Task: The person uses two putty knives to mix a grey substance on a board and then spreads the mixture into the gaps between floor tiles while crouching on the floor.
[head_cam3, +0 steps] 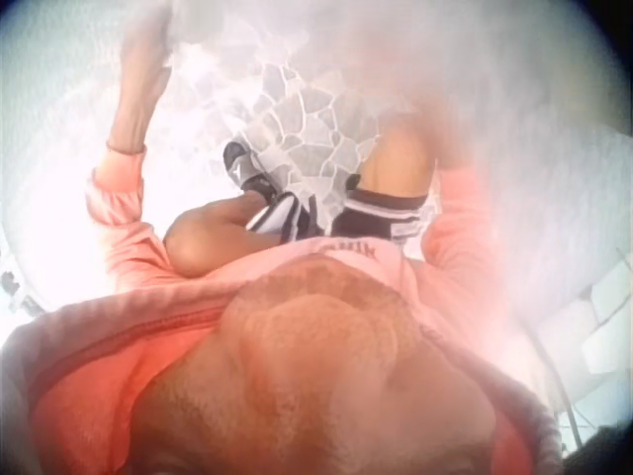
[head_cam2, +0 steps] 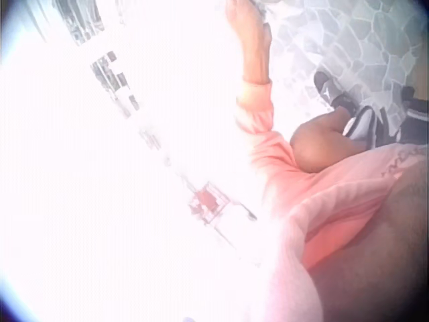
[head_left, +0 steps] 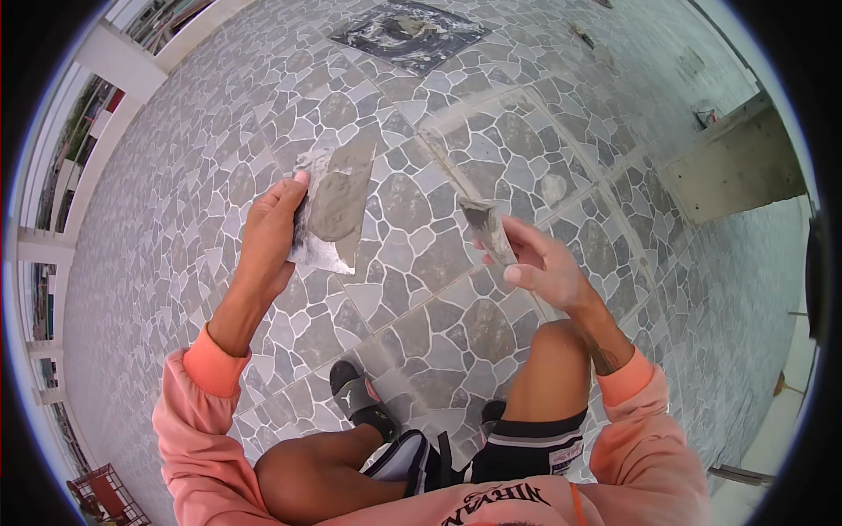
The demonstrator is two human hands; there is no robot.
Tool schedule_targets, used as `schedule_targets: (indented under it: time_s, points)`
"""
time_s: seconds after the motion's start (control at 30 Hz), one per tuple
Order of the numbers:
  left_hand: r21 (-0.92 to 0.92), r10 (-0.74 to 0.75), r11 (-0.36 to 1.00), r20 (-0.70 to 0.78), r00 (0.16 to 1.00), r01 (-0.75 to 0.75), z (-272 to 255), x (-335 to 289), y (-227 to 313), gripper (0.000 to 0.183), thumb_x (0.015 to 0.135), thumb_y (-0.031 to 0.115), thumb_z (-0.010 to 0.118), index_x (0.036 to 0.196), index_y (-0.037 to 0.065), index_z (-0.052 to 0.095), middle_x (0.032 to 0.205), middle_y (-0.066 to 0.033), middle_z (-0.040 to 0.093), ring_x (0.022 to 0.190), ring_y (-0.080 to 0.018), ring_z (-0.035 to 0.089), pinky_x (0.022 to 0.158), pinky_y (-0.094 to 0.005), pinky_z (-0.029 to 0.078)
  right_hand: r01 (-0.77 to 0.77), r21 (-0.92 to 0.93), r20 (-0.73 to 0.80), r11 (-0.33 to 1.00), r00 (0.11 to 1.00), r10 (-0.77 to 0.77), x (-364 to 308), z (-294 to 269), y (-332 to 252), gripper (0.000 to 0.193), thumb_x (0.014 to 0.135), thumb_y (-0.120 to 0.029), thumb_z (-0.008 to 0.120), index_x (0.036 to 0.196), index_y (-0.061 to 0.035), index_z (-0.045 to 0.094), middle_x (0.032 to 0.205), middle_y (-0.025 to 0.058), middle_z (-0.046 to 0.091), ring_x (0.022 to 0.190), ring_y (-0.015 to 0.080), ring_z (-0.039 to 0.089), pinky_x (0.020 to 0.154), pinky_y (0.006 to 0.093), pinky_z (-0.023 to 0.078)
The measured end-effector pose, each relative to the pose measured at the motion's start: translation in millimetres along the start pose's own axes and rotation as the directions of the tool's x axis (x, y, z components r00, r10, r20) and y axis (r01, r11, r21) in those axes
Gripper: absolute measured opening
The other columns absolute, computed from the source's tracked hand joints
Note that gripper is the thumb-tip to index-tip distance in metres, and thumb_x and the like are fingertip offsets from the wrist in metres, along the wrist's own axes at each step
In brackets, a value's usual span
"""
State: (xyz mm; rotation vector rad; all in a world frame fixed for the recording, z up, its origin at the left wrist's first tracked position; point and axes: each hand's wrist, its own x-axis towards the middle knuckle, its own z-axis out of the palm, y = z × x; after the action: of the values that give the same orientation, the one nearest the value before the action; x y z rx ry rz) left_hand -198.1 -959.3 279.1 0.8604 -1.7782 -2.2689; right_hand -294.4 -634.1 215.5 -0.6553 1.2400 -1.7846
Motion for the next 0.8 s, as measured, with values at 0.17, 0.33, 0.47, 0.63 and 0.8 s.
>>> schedule_targets:
  time_s: [0.17,0.33,0.47,0.63,0.8]
  points:
    - [-0.061,-0.034,0.997,0.195,0.98,0.047,-19.7,58.8,-79.5,0.028,0.102,0.03,0.052,0.104,0.004,0.06,0.093,-0.001,0.066,0.077,-0.0057,0.062,0.068,-0.0235,0.052,0.048,-0.932,0.027,0.358,0.998,-0.064,24.5,-3.7,-34.4,0.071,0.079,-0.028,0.072,0.14,-0.0022,0.046,0.14,0.0187,0.044,0.128,0.0308,0.046,0.107,0.0405,0.035]
    - [-0.113,-0.074,0.989,0.186,0.98,0.096,-53.0,92.6,-153.1,0.027,0.102,0.031,0.051,0.102,0.006,0.059,0.09,0.0004,0.064,0.077,-0.0044,0.06,0.067,-0.0231,0.05,-0.018,-0.959,-0.009,0.282,0.999,0.034,73.2,13.7,7.3,0.069,0.073,-0.021,0.07,0.138,-0.0062,0.05,0.14,0.0194,0.044,0.126,0.0343,0.047,0.107,0.0412,0.035]
    - [-0.126,-0.064,0.989,0.129,0.99,0.08,-59.4,107.7,-175.3,0.028,0.102,0.03,0.052,0.087,0.007,0.059,0.076,0.005,0.057,0.065,-0.0012,0.048,0.058,-0.0198,0.04,-0.005,-0.955,0.007,0.298,0.999,0.039,98.6,12.7,42.3,0.066,0.07,-0.011,0.068,0.134,-0.0076,0.052,0.136,0.0212,0.045,0.123,0.0372,0.047,0.103,0.0404,0.041]
    - [-0.052,-0.031,0.998,0.131,0.991,0.038,-71.1,126.9,-203.5,0.03,0.101,0.029,0.053,0.083,0.006,0.059,0.068,0.0066,0.05,0.059,-0.0013,0.041,0.052,-0.0206,0.035,0.034,-0.981,0.039,0.191,0.999,0.019,120.0,14.8,67.1,0.064,0.07,-0.009,0.07,0.132,-0.0065,0.054,0.133,0.0209,0.047,0.119,0.037,0.05,0.1,0.0402,0.044]
    - [-0.07,0.033,0.997,0.119,0.992,-0.025,-79.7,131.5,-208.5,0.034,0.1,0.031,0.055,0.078,0.005,0.057,0.065,0.0081,0.043,0.058,-0.0016,0.033,0.049,-0.0221,0.028,0.144,-0.984,0.146,0.106,0.989,0.006,144.3,26.3,72.3,0.062,0.068,-0.007,0.072,0.127,-0.0059,0.057,0.13,0.0209,0.05,0.115,0.0377,0.053,0.096,0.0402,0.047]
